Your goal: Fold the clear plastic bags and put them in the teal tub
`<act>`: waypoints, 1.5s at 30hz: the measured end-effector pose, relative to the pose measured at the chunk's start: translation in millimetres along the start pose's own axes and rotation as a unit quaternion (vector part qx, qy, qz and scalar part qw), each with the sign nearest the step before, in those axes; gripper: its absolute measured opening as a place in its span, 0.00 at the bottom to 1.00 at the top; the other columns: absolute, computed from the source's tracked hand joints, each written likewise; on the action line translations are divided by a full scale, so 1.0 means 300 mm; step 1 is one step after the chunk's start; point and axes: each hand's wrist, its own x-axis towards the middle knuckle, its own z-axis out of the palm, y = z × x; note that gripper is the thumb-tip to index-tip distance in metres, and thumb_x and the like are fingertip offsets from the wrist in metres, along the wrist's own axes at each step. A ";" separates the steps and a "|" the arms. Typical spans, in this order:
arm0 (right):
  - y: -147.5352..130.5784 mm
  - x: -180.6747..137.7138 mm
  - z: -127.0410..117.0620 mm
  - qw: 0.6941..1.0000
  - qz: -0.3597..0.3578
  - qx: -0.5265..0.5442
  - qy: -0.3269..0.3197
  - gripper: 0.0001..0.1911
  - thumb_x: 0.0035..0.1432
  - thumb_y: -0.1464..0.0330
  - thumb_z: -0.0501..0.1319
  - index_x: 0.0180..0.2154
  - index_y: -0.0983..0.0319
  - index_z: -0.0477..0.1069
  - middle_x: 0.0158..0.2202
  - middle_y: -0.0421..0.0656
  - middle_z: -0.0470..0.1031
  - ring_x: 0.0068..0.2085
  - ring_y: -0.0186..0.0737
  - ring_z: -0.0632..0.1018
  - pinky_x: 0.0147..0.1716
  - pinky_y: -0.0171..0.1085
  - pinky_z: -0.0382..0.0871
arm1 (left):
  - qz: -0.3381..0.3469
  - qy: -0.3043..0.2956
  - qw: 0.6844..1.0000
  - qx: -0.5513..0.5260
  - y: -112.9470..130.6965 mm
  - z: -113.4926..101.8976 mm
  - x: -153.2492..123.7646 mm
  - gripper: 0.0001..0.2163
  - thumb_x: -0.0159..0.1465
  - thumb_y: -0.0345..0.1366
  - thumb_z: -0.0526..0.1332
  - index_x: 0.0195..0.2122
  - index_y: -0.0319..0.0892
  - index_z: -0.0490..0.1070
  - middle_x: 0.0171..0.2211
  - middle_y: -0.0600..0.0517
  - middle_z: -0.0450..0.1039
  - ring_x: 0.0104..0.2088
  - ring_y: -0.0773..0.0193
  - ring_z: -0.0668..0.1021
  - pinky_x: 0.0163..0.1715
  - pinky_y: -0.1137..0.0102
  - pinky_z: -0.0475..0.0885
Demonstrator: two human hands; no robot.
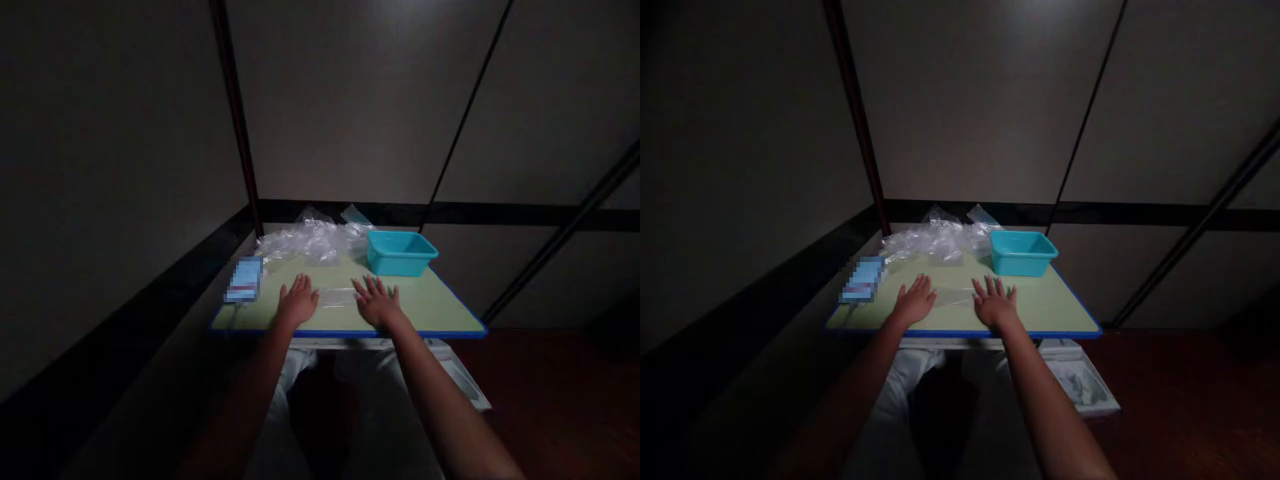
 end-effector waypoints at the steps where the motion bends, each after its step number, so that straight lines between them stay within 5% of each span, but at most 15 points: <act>1: 0.022 -0.002 -0.004 1.000 0.000 0.001 -0.010 0.28 0.65 0.54 0.35 0.64 0.45 0.33 0.68 0.40 0.31 0.66 0.53 0.38 0.56 0.67 0.32 | -0.008 0.007 1.000 0.001 -0.004 -0.009 -0.001 0.22 0.66 0.45 0.47 0.59 0.41 0.58 0.63 0.43 0.53 0.63 0.53 0.54 0.58 0.49 0.49; 7: 0.069 -0.022 -0.032 1.000 -0.017 0.015 0.009 0.29 0.64 0.51 0.32 0.65 0.46 0.35 0.68 0.41 0.30 0.66 0.51 0.34 0.55 0.68 0.30 | -0.037 0.034 0.999 0.000 -0.004 -0.058 0.024 0.14 0.63 0.42 0.55 0.45 0.42 0.70 0.49 0.43 0.69 0.54 0.52 0.65 0.53 0.60 0.59; 15: -0.090 -0.066 -0.029 0.976 -0.194 0.066 0.069 0.26 0.65 0.51 0.37 0.61 0.44 0.53 0.68 0.38 0.37 0.66 0.47 0.37 0.57 0.64 0.28 | -0.070 0.022 0.997 -0.007 0.005 -0.055 0.098 0.11 0.60 0.43 0.58 0.38 0.41 0.71 0.45 0.42 0.68 0.51 0.48 0.65 0.46 0.59 0.62; 24: -0.099 -0.072 -0.011 0.973 -0.192 0.082 0.100 0.24 0.65 0.53 0.40 0.59 0.47 0.59 0.68 0.41 0.42 0.66 0.48 0.41 0.58 0.62 0.32 | -0.044 -0.064 0.996 -0.040 -0.003 -0.089 0.138 0.12 0.57 0.45 0.60 0.32 0.40 0.73 0.43 0.41 0.72 0.49 0.47 0.68 0.44 0.61 0.64; 33: -0.102 -0.071 -0.010 0.976 -0.185 0.074 0.092 0.26 0.65 0.51 0.38 0.59 0.46 0.57 0.68 0.41 0.42 0.66 0.48 0.42 0.58 0.61 0.34 | 0.015 -0.159 0.979 -0.130 0.015 -0.124 0.194 0.08 0.54 0.38 0.62 0.27 0.38 0.74 0.24 0.52 0.74 0.25 0.65 0.73 0.25 0.74 0.63; 45: -0.104 -0.069 -0.012 0.977 -0.184 0.071 0.080 0.27 0.65 0.50 0.37 0.60 0.46 0.56 0.68 0.41 0.42 0.66 0.47 0.42 0.58 0.61 0.34 | 0.090 -0.091 0.971 -0.201 -0.020 -0.091 0.143 0.08 0.49 0.23 0.57 0.29 0.39 0.72 0.27 0.55 0.72 0.30 0.67 0.72 0.29 0.76 0.64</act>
